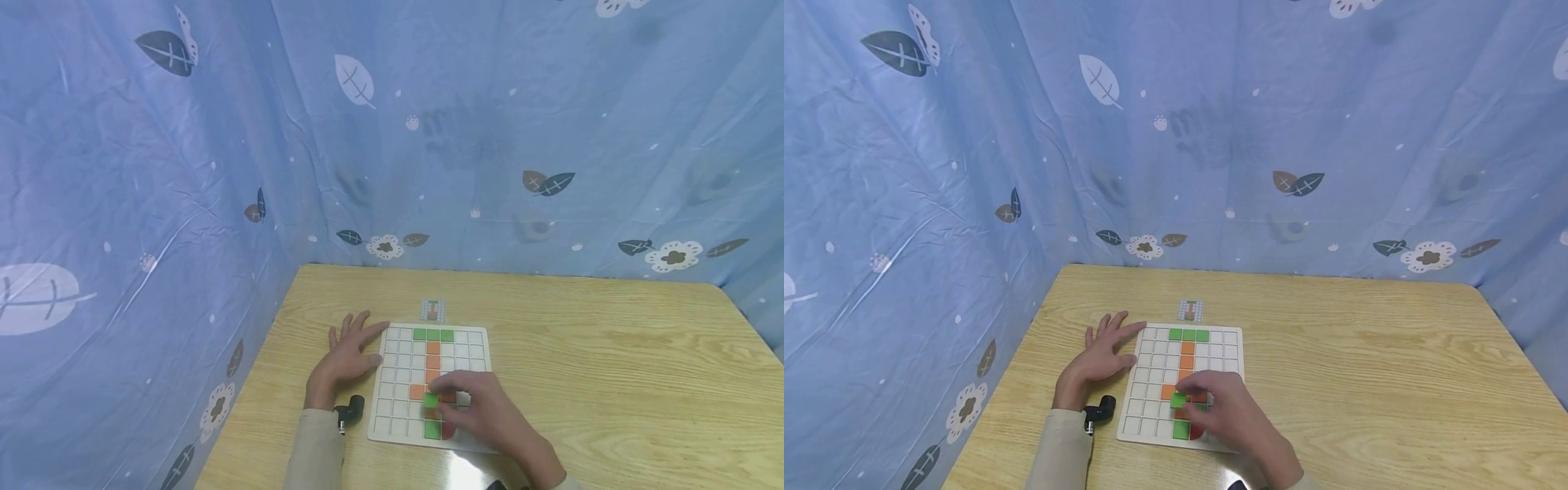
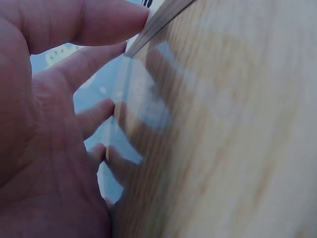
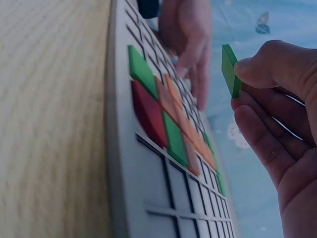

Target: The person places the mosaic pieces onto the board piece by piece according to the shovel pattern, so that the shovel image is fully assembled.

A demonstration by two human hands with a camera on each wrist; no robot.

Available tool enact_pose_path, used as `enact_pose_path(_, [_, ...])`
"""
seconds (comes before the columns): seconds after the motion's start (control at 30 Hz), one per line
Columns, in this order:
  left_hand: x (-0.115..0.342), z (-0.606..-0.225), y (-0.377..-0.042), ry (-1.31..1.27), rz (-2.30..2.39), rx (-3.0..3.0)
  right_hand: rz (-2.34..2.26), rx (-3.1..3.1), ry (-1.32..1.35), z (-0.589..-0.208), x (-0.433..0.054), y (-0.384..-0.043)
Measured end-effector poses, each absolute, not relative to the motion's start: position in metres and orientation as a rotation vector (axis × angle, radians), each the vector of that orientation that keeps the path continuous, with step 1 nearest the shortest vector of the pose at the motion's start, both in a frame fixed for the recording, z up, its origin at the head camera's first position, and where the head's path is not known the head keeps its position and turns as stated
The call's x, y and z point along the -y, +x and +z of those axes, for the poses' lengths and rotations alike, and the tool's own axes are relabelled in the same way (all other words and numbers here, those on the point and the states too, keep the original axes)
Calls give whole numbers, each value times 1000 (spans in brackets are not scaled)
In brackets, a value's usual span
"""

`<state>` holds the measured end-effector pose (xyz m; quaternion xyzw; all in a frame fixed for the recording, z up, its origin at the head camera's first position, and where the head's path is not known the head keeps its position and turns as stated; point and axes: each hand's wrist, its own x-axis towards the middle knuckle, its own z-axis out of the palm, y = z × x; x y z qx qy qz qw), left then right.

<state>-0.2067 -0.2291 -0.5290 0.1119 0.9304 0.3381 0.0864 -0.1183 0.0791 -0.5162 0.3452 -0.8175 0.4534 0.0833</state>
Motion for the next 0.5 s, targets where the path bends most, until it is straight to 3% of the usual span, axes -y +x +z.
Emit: enact_pose_path(0.5, [230,-532,-208,326,1016,-2773,1427,2569,1045,-530,-55,-120])
